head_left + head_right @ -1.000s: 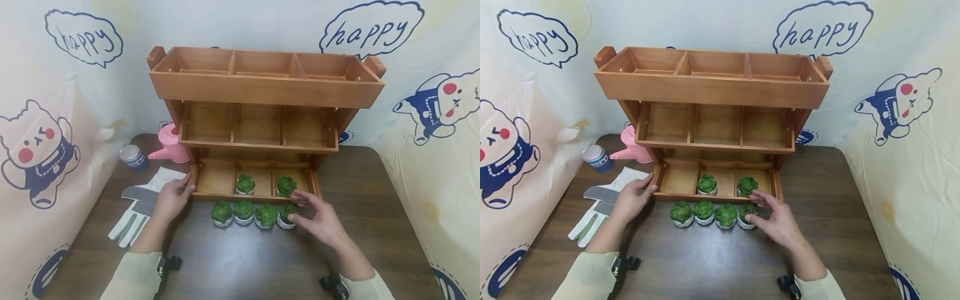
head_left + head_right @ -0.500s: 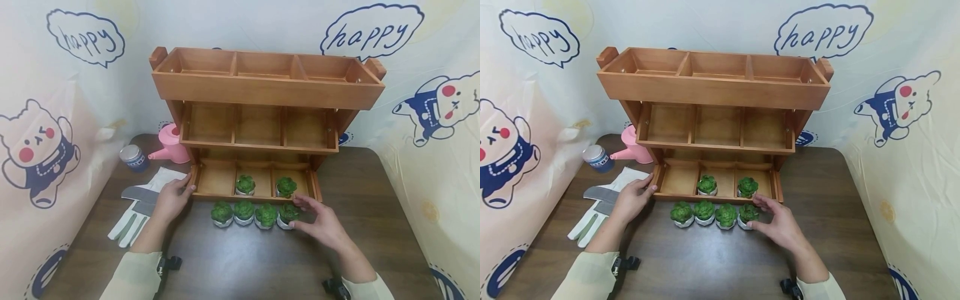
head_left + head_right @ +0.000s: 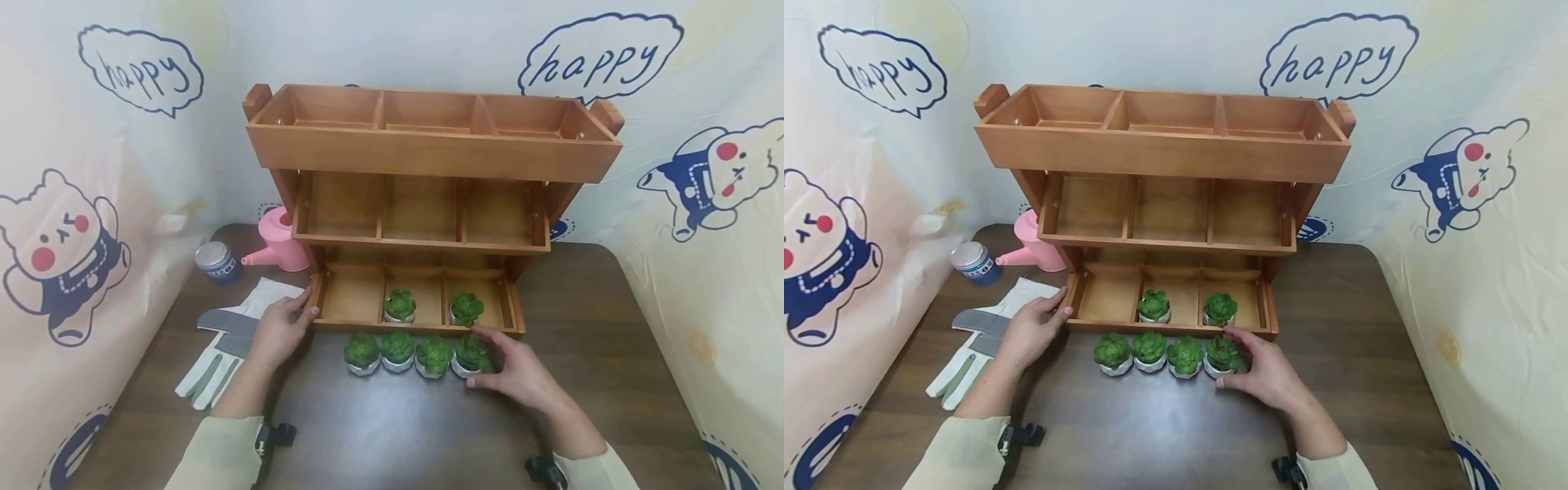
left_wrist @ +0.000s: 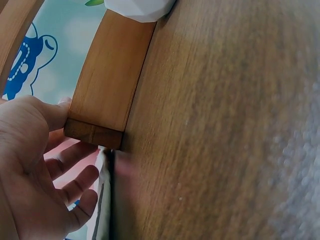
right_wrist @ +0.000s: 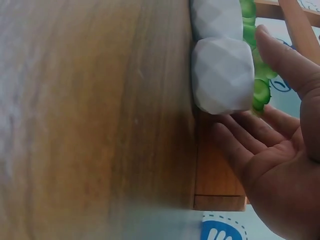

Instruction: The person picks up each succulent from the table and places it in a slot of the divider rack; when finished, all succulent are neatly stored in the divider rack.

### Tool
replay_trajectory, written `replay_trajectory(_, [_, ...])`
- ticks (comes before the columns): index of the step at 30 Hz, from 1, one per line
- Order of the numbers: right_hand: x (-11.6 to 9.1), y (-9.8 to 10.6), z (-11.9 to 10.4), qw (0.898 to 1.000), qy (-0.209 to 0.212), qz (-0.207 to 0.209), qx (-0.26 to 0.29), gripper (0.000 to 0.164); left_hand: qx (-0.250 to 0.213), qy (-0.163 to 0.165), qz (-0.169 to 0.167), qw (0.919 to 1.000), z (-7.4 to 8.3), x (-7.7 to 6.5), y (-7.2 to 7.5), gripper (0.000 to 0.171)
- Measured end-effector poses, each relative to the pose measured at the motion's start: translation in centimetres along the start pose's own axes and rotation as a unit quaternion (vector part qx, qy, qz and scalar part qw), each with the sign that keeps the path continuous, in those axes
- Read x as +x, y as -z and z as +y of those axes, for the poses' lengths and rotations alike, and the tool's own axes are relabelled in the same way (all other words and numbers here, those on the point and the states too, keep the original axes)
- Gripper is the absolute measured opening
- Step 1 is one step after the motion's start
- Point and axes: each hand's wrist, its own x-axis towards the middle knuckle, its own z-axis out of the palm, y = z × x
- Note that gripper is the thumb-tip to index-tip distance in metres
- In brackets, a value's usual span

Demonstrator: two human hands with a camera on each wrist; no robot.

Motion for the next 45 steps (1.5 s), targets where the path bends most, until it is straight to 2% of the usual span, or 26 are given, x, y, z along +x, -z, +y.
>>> replay_trajectory(11, [0.4,-0.6,0.0,0.999,-0.013,-0.005,-0.052,0.082,-0.001,0.003,0.004,1.0000,-0.4,0.0,-0.3,0.062])
replay_trajectory(30, [0.7,-0.5,-0.1,0.997,-0.027,-0.016,-0.066,0.073,-0.006,-0.004,0.002,1.0000,-0.3,-0.1,-0.3,0.062])
replay_trajectory(45, [0.5,0.7,-1.2,0.998,0.013,0.010,-0.066,0.073,0.000,-0.004,0.004,1.0000,-0.2,-0.2,-0.3,0.062])
